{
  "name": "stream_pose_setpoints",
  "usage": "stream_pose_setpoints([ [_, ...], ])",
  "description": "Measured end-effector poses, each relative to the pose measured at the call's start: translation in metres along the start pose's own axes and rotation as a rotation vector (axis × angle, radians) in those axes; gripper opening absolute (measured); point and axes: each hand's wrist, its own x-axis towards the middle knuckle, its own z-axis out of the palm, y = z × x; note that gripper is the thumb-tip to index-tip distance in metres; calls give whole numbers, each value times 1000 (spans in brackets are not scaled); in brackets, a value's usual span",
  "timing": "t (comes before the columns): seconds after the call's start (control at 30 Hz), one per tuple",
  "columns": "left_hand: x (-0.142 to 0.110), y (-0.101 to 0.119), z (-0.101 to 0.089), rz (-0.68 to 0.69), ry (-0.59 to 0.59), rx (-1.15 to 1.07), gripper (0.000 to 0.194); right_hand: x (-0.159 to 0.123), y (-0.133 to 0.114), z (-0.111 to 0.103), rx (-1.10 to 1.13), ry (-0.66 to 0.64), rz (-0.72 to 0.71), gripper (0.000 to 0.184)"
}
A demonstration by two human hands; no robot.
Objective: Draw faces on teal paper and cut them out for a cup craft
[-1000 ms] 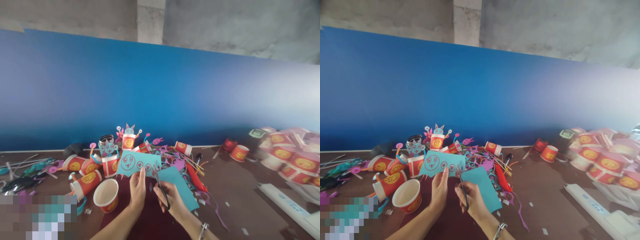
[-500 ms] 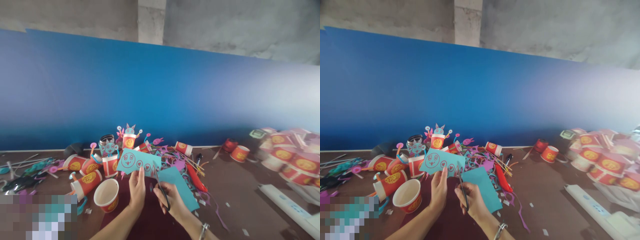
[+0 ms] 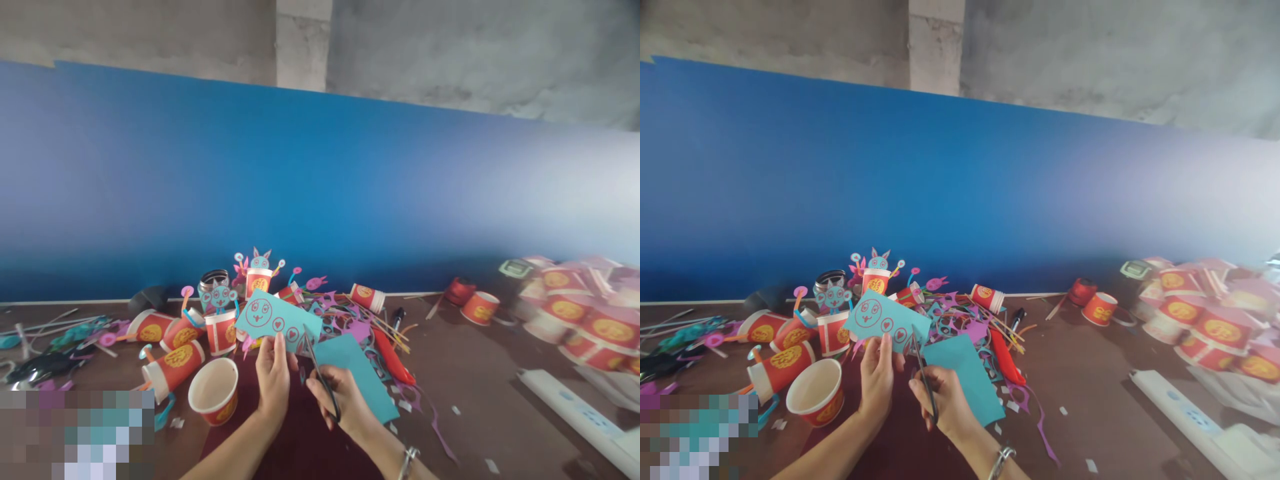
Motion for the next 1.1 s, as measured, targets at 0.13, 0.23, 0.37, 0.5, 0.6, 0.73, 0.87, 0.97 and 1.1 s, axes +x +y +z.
stream_pose_setpoints([
  [0.13,-2,0,2,-27,-89,-35,30,0,-3,1,32,30,-5,40],
  [0.23,-2,-2,4,-28,-171,-62,28,-1,-7,0,41,44,-16,40],
  [0.37,0,-4,3,45,-115,-59,24,-2,-12,-10,8,-43,-19,39],
  [0.5,2,-9,-1,101,-17,-5,30,-1,-13,-26,-44,-153,-4,35],
  [0.6,4,-15,-4,128,32,38,35,-1,-14,-37,-55,-216,28,34],
  [0.73,6,-19,-7,127,38,50,37,-1,-15,-44,-32,-285,69,33],
  [0.87,5,-15,-6,144,0,80,38,-2,-13,-44,-22,-305,76,34],
  [0.97,3,-12,-5,153,-47,70,40,-1,-9,-44,-2,-338,65,35],
  [1.1,3,-12,-6,156,-75,79,41,1,-5,-44,7,-366,81,38],
])
